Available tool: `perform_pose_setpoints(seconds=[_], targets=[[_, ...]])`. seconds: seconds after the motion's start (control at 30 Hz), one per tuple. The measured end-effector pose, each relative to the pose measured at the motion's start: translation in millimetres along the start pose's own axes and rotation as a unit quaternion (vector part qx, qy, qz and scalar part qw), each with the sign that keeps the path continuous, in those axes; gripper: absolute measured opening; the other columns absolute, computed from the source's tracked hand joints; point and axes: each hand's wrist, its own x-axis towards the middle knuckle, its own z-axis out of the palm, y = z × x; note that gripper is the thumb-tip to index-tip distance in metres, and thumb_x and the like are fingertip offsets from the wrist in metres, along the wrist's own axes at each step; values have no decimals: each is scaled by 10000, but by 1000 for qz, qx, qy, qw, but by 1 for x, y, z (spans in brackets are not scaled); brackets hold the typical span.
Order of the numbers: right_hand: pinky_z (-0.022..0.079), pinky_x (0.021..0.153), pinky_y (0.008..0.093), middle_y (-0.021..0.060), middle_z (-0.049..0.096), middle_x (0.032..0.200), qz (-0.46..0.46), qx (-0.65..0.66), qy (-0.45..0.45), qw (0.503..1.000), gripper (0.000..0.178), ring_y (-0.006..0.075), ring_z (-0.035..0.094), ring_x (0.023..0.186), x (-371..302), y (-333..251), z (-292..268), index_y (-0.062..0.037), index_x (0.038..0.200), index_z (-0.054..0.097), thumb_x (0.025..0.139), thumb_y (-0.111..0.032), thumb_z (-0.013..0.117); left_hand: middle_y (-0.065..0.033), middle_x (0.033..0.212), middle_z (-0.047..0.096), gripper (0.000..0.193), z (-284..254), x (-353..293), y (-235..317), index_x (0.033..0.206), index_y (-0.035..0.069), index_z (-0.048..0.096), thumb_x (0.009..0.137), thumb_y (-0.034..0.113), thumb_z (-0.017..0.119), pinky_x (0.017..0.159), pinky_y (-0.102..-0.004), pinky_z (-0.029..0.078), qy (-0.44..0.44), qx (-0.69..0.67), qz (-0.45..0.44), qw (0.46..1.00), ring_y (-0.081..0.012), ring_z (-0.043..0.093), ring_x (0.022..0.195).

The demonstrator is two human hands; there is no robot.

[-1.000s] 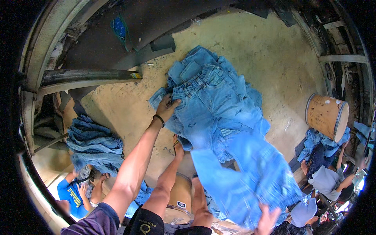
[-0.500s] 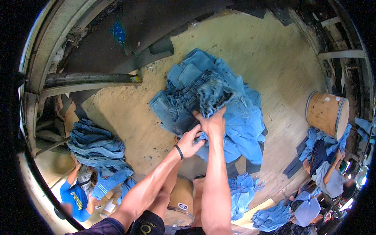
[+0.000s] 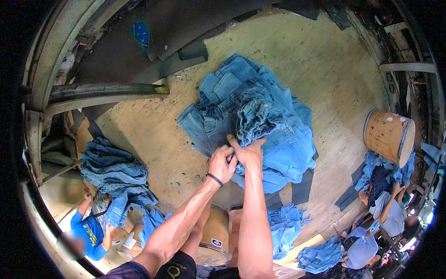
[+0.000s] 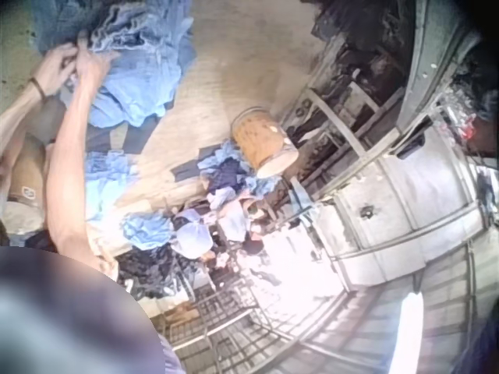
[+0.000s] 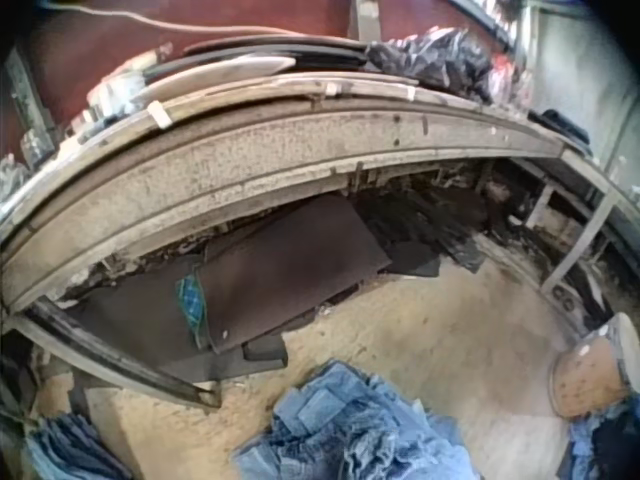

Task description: The person sits on the floor and sorts through a large pile of denim shorts, picking them up, shaking them out, and stacking them into a neat pile. The person occasionally lifts the stack to adjust it and continues the repetitive sorting process.

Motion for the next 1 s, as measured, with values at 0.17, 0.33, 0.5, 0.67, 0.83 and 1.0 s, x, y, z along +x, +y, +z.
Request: perform_pose_setpoints(seconds=[0.17, 0.33, 0.5, 0.67, 0.83, 1.0], targets=[[453, 1090, 399, 246, 670, 1313, -62, 43, 8, 997, 802, 382, 608, 1280, 23, 42, -1, 49, 1413, 515, 738, -247, 832, -220, 1352, 626, 476, -13, 9, -26, 1216, 34, 716, 936, 420, 730, 1144, -452, 384, -140, -223, 30, 964, -384, 526, 1337], [445, 1074, 388, 170, 667, 1342, -42, 192, -10, 981, 662, 325, 619, 1239, -14, 87, -28, 29, 1373, 586, 780, -168, 806, -295, 1526, 460, 1008, -41, 96, -76, 1476, -70, 451, 817, 613, 793, 1190, -411, 355, 57, -188, -243, 950, -367, 440, 1438], [439, 1089, 400, 142, 622, 1402, 52, 346, -17, 937, 741, 282, 593, 1265, -40, 89, -52, 13, 1461, 534, 819, -200, 837, -213, 1256, 707, 461, -42, 75, -46, 1243, 37, 715, 937, 381, 731, 998, -409, 517, 114, -96, -33, 988, -332, 683, 1137], [464, 1078, 409, 220, 611, 1400, -54, 243, -43, 967, 983, 359, 606, 1268, -14, 73, -34, 32, 1535, 377, 790, -372, 877, -276, 1330, 652, 377, 18, -48, 32, 1294, -61, 649, 957, 107, 640, 1099, -411, 464, 1, -141, 64, 988, -394, 617, 1283], [520, 1006, 491, 319, 661, 1270, -28, -69, -33, 997, 1095, 446, 651, 1197, -5, 89, -34, -43, 1571, 288, 732, -404, 891, -264, 1329, 655, 385, 25, -94, 52, 1318, -48, 648, 960, 94, 634, 1100, -408, 459, -29, -120, 36, 992, -385, 625, 1253], [538, 950, 451, 208, 732, 1186, -124, 240, 31, 962, 628, 402, 695, 1122, -57, 171, -82, -23, 1296, 612, 786, -295, 857, -139, 1290, 699, 380, 12, -92, 58, 1347, -8, 650, 986, 108, 633, 1062, -339, 479, -237, -309, -38, 920, -237, 653, 1177]])
